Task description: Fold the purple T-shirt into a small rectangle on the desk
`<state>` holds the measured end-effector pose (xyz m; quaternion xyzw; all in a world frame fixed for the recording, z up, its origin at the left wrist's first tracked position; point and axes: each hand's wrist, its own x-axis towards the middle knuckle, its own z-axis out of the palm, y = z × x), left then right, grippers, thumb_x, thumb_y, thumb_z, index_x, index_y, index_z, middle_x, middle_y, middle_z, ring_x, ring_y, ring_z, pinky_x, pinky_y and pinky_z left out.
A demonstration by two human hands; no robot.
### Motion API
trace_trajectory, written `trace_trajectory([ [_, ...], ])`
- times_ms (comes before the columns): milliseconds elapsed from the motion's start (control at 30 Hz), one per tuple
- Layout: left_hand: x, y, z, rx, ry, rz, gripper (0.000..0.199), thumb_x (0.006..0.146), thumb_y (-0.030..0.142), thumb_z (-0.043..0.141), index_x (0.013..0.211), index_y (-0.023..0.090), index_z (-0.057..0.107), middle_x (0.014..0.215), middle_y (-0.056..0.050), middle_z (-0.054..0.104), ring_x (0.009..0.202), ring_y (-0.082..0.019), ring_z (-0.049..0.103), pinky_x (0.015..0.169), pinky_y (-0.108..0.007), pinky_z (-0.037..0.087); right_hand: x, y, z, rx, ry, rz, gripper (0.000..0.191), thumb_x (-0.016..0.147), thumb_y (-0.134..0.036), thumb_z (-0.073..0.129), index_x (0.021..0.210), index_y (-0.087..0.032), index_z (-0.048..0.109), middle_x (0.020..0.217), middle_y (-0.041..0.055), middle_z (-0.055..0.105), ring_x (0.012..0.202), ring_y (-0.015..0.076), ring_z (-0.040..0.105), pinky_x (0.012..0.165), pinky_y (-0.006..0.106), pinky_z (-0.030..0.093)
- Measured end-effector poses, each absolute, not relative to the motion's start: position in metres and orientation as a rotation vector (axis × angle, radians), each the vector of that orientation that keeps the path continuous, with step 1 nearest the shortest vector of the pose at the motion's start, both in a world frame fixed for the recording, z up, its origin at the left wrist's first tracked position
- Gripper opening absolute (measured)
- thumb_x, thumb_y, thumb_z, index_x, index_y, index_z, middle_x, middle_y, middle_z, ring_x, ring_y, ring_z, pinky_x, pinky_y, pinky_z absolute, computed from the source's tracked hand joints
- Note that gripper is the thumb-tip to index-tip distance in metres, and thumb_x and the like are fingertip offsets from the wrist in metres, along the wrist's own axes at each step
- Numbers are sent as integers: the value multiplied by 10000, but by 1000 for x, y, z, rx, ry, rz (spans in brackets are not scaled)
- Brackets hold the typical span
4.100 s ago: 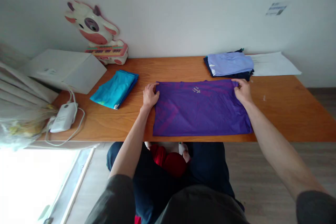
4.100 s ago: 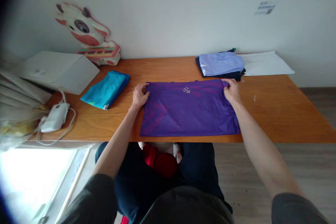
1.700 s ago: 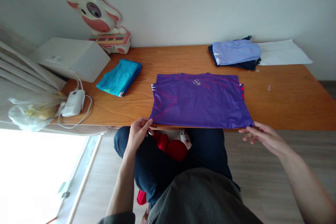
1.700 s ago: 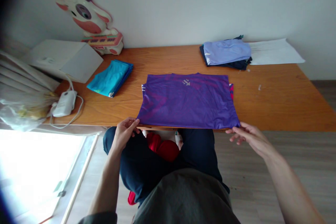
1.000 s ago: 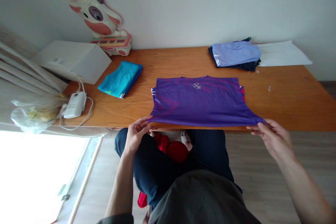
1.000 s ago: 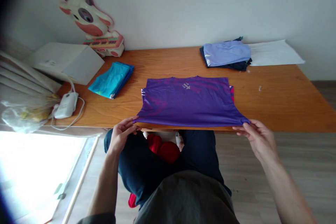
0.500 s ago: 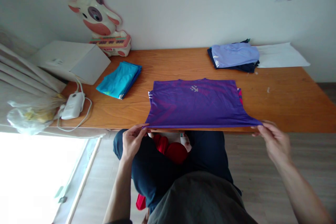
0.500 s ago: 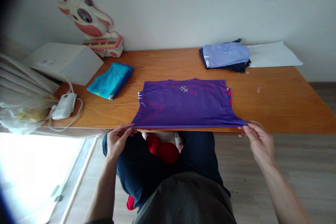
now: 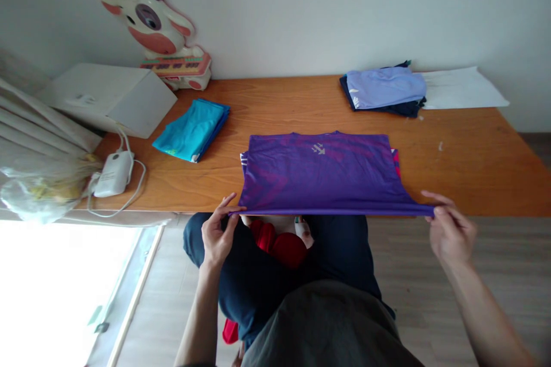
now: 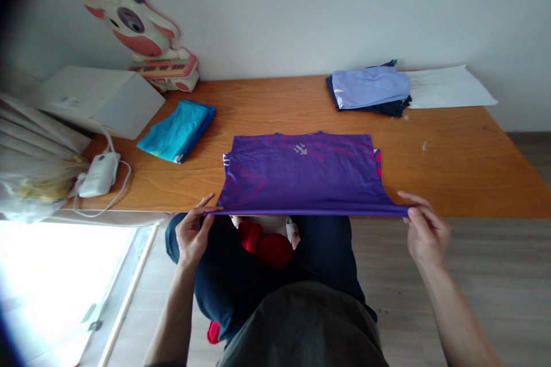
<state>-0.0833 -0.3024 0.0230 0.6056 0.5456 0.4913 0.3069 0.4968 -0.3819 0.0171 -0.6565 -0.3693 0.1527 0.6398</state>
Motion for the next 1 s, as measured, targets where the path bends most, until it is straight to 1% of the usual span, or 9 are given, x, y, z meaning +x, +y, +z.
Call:
trace_trajectory([
  [67,-83,-304,19,1586,1487,1326,184,1079,424,774,1125,258,840,1435,-111,841,1506,-348,713,1421,-641,408,500,-380,14,-1414,-834,377,213,764,-436,840,653,-299,721,1107,99,867,1059,377,818,821,563,636],
  [167,-82,-303,14,1545,1514,1338,200,1082,437,767,1142,254,821,1305,-100,883,1426,-335,767,1352,-597,507,503,-374,11,-1374,-803,340,180,724,-402,860,652,-286,742,786,43,769,801,302,764,917,550,619],
  [300,-77,-289,19,1522,1614,1336,218,1087,466,744,1146,262,790,1075,-62,873,1052,-277,850,937,-391,672,500,-353,14,-1382,-727,271,257,714,-485,868,677,-272,728,797,45,732,802,278,710,915,502,608],
  [400,-66,-262,29,1580,1689,1379,244,1120,475,678,1164,249,758,901,-16,763,723,-186,691,670,-305,531,495,-324,19,-1312,-673,326,473,681,-604,923,651,-256,603,711,13,622,729,231,632,802,420,577],
  [500,-49,-223,39,1653,1727,1408,239,1158,431,594,1190,230,718,834,3,674,667,-167,584,644,-307,452,491,-285,22,-1286,-647,332,629,673,-696,957,682,-240,524,662,-41,484,664,142,457,683,295,466],
  [600,-34,-182,44,1713,1784,1391,201,1154,363,561,1191,220,697,840,-15,681,719,-193,630,699,-326,472,491,-246,19,-1393,-722,269,495,828,-677,858,825,-227,650,783,-3,644,773,163,552,785,292,531],
  [667,-28,-158,45,1764,1792,1355,194,1144,341,559,1199,221,701,917,-51,735,823,-224,699,768,-341,506,493,-225,17,-1479,-873,280,369,891,-544,817,1049,-213,769,1056,74,814,960,216,691,970,349,595],
  [767,-24,-127,43,1849,1810,1229,208,1134,326,564,1228,228,723,1069,-100,806,995,-275,762,887,-371,546,497,-203,15,-1572,-1138,352,499,924,-332,771,1414,-233,768,1471,104,803,1287,274,754,1237,467,556],
  [1000,-25,-89,30,1847,2018,949,216,1111,345,635,1239,230,767,1184,-169,850,1083,-365,794,962,-453,564,513,-179,8,-1741,-1359,250,605,934,-219,710,1538,-197,742,1592,121,744,1511,326,686,1376,586,463],
])
